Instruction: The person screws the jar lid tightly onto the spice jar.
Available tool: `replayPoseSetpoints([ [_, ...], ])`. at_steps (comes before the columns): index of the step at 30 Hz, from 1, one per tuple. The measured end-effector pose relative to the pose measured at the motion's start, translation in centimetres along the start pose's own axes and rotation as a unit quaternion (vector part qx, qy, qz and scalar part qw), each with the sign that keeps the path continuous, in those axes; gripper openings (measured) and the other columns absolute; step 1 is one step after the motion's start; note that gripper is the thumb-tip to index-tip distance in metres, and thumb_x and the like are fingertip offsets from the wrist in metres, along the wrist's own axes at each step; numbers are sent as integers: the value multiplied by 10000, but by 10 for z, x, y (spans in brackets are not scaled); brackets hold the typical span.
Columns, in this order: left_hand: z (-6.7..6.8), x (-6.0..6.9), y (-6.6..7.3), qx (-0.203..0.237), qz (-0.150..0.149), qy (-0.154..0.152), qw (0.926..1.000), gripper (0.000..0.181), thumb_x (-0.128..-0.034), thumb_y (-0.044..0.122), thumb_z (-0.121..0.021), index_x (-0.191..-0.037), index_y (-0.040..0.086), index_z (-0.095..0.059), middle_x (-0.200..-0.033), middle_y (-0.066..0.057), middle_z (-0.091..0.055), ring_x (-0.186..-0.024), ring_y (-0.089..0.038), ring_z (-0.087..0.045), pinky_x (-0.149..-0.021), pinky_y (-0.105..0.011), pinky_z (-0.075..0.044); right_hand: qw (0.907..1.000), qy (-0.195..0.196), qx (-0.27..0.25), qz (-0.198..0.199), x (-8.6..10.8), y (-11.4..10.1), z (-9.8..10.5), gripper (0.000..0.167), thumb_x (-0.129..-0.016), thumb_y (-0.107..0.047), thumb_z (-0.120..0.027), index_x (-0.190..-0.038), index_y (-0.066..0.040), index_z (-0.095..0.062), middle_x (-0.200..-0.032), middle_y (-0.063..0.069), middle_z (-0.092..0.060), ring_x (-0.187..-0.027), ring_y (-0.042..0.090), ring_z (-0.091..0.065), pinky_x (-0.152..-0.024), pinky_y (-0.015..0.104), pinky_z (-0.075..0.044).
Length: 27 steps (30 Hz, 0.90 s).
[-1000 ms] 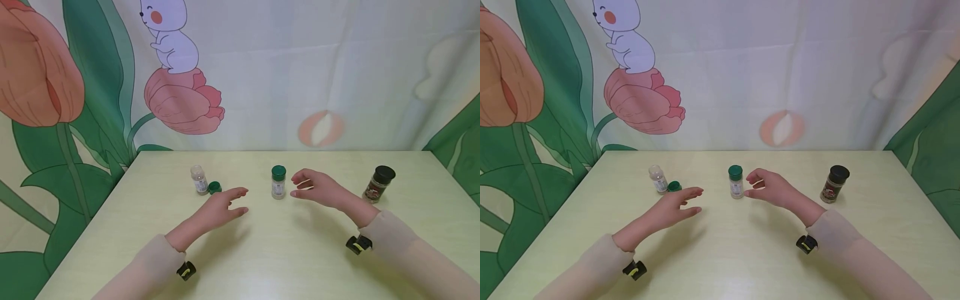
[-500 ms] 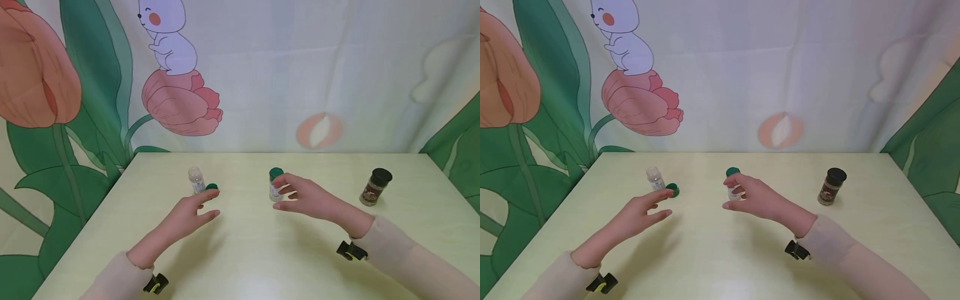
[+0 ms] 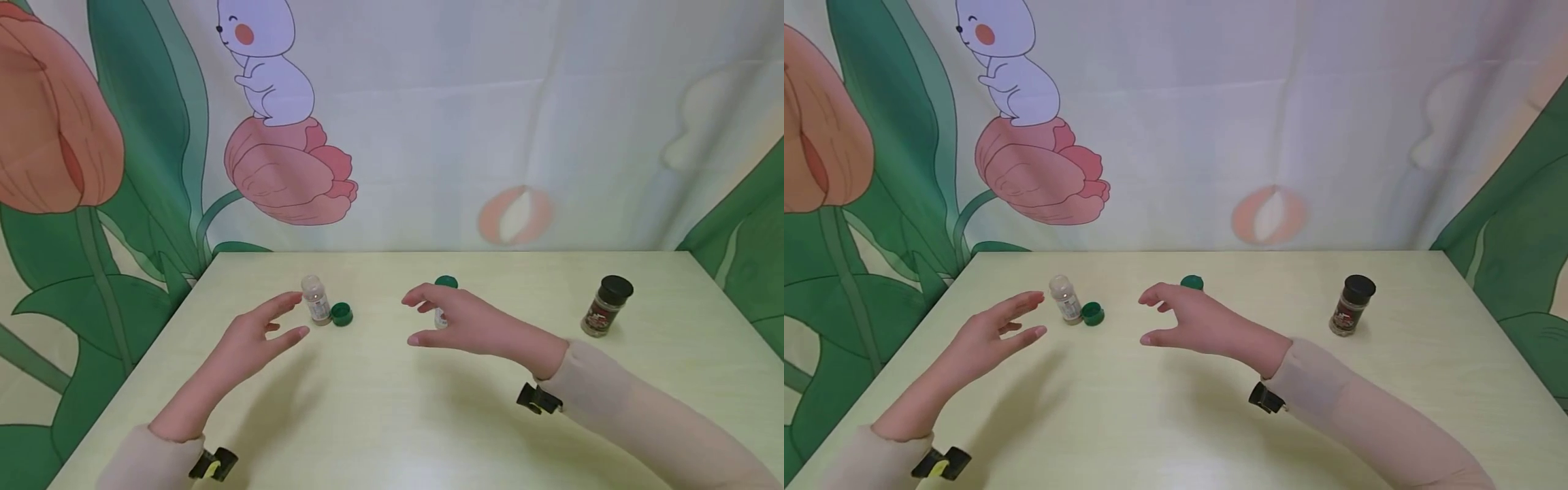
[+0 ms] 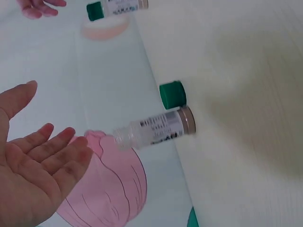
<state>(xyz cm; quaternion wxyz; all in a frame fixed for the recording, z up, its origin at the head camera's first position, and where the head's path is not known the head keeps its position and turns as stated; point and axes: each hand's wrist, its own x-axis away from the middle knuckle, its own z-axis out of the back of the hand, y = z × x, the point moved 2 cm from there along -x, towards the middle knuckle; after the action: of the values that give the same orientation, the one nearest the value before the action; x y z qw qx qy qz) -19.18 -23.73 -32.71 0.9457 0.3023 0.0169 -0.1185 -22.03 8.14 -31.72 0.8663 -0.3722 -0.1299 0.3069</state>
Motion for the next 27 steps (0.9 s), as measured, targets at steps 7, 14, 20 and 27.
replayPoseSetpoints([
  [7, 13, -13, -23, 482, 377, 79, 9981, 680, -996, 263, -683, -1556, 25, -380, -1520, -246, -519, -1381, -430, -538, -1066, -533, -508, 9993, -95, 338, 132, -16, -14, -6, 605, -923, -265, -768, -1444, -84, -521, -1476, 77, -573, -1400, 297, -503, -1146, 476, -439],
  [14, 17, -34, -44, 746, 772, -163, 9941, 784, -998, 295, -679, -1608, 42, -256, -1571, -250, -455, -1443, -432, -466, -1111, -584, -454, 9997, 88, -41, 219, -40, -14, -14, 560, -931, -234, -759, -1424, -79, -544, -1461, 90, -591, -1385, 296, -522, -1129, 490, -462],
  [20, 10, -52, -50, 960, 876, -325, 9910, 842, -997, 324, -679, -1627, 50, -191, -1596, -253, -415, -1467, -432, -431, -1146, -582, -420, 9987, 327, -375, 128, -66, -17, -20, 589, -942, -223, -746, -1461, -73, -512, -1486, 135, -564, -1374, 309, -535, -1122, 474, -470],
  [27, -1, -69, -58, 1177, 1040, -489, 9864, 774, -1006, 298, -664, -1607, 37, -252, -1619, -245, -382, -1491, -427, -398, -1180, -565, -388, 9985, 227, -487, -43, -97, -8, -32, 654, -934, -224, -760, -1506, -82, -476, -1531, 131, -527, -1395, 296, -524, -1127, 458, -476],
])
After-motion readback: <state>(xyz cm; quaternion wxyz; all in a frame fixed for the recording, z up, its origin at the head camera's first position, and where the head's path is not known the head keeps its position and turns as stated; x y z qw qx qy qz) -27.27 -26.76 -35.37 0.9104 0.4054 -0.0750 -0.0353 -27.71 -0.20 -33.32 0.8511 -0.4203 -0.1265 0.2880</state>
